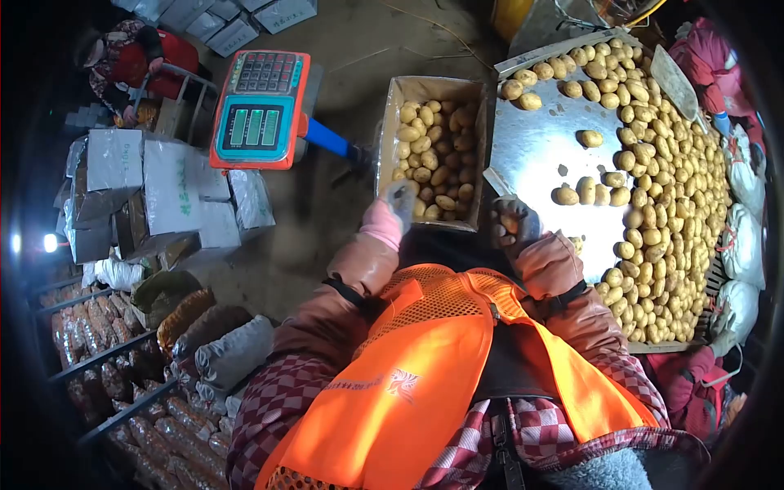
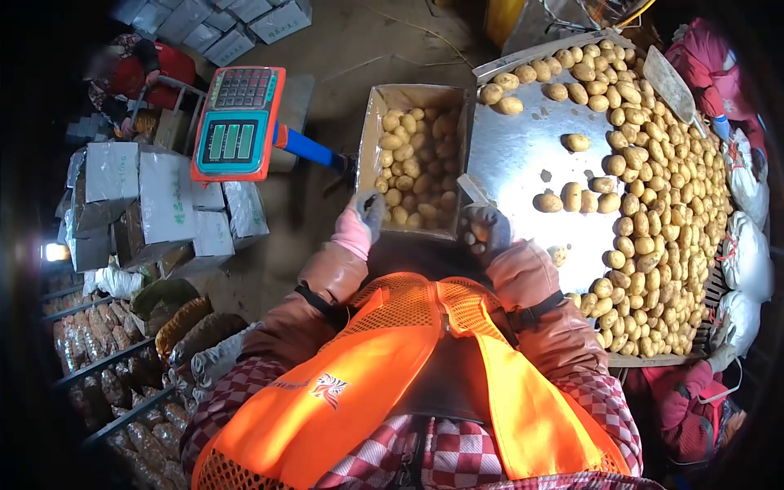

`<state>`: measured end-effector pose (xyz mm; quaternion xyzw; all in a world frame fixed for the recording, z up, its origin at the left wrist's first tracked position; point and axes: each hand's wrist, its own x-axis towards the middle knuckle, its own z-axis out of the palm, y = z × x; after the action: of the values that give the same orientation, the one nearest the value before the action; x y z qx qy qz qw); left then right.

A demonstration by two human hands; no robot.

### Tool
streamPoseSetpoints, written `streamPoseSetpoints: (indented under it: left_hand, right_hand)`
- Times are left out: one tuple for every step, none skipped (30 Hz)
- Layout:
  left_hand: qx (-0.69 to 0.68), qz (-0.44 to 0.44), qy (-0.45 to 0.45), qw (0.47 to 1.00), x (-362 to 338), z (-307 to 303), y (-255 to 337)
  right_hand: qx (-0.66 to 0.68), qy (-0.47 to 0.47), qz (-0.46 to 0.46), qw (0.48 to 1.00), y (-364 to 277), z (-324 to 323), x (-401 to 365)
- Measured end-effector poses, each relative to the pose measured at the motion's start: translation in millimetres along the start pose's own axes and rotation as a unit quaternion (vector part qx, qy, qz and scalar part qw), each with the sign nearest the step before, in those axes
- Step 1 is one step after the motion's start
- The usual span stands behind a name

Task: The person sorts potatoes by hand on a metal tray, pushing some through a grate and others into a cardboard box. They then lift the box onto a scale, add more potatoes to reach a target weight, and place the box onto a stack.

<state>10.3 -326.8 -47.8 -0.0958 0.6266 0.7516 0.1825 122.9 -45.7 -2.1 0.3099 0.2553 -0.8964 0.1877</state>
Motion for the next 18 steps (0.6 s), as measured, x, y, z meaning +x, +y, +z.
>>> streamPoseSetpoints:
  left_hand:
    - [0.071,0.054,0.02,0.996,12,-22,-21]
    - [0.147,0.106,0.048,0.982,25,-44,-43]
    - [0.22,0.152,0.084,0.96,37,-66,-64]
    - [0.283,0.133,0.124,0.942,48,-83,-70]
    - [0.329,0.072,0.153,0.929,56,-95,-70]
    - [0.364,-0.014,0.16,0.917,63,-104,-73]
    - [0.367,-0.083,0.155,0.914,68,-109,-75]
    - [0.293,-0.124,0.114,0.941,63,-106,-68]
    - [0.218,-0.164,0.075,0.959,67,-107,-65]
    - [0.173,-0.197,0.078,0.962,79,-112,-82]
    - [0.101,-0.266,0.05,0.957,84,-107,-83]
    - [0.028,-0.334,0.026,0.942,82,-102,-77]
    - [-0.045,-0.399,0.005,0.916,82,-99,-69]
    - [0.086,-0.362,0.025,0.928,76,-80,-50]
    - [0.13,-0.356,0.017,0.925,77,-85,-55]
    - [0.177,-0.346,0.008,0.921,79,-93,-59]
    - [0.224,-0.33,-0.004,0.917,89,-98,-64]
    - [0.272,-0.311,-0.018,0.91,102,-103,-66]
  right_hand:
    - [-0.074,0.041,-0.099,0.992,2,-12,-1]
    - [-0.146,0.083,-0.196,0.966,5,-22,-3]
    - [-0.124,0.097,-0.243,0.957,-3,-31,-10]
    - [-0.104,0.108,-0.29,0.945,-12,-39,-17]
    - [0.007,0.091,-0.292,0.952,-40,-45,-31]
    - [0.131,0.081,-0.3,0.941,-64,-52,-51]
    - [0.252,0.066,-0.309,0.915,-79,-56,-74]
    - [0.279,0.046,-0.326,0.902,-82,-60,-94]
    - [0.305,0.022,-0.344,0.888,-84,-50,-108]
    - [0.256,0.119,-0.364,0.887,-79,-36,-123]
    - [0.174,0.153,-0.354,0.906,-70,-50,-128]
    - [0.14,0.147,-0.338,0.919,-52,-48,-130]
    - [0.106,0.138,-0.32,0.931,-32,-42,-129]
    - [0.084,0.129,-0.259,0.954,-12,-36,-122]
    - [0.064,0.119,-0.193,0.972,8,-25,-114]
    - [-0.013,0.161,-0.111,0.981,18,10,-108]
    - [-0.089,0.196,-0.033,0.976,20,39,-102]
    - [-0.071,0.194,-0.009,0.978,41,25,-84]
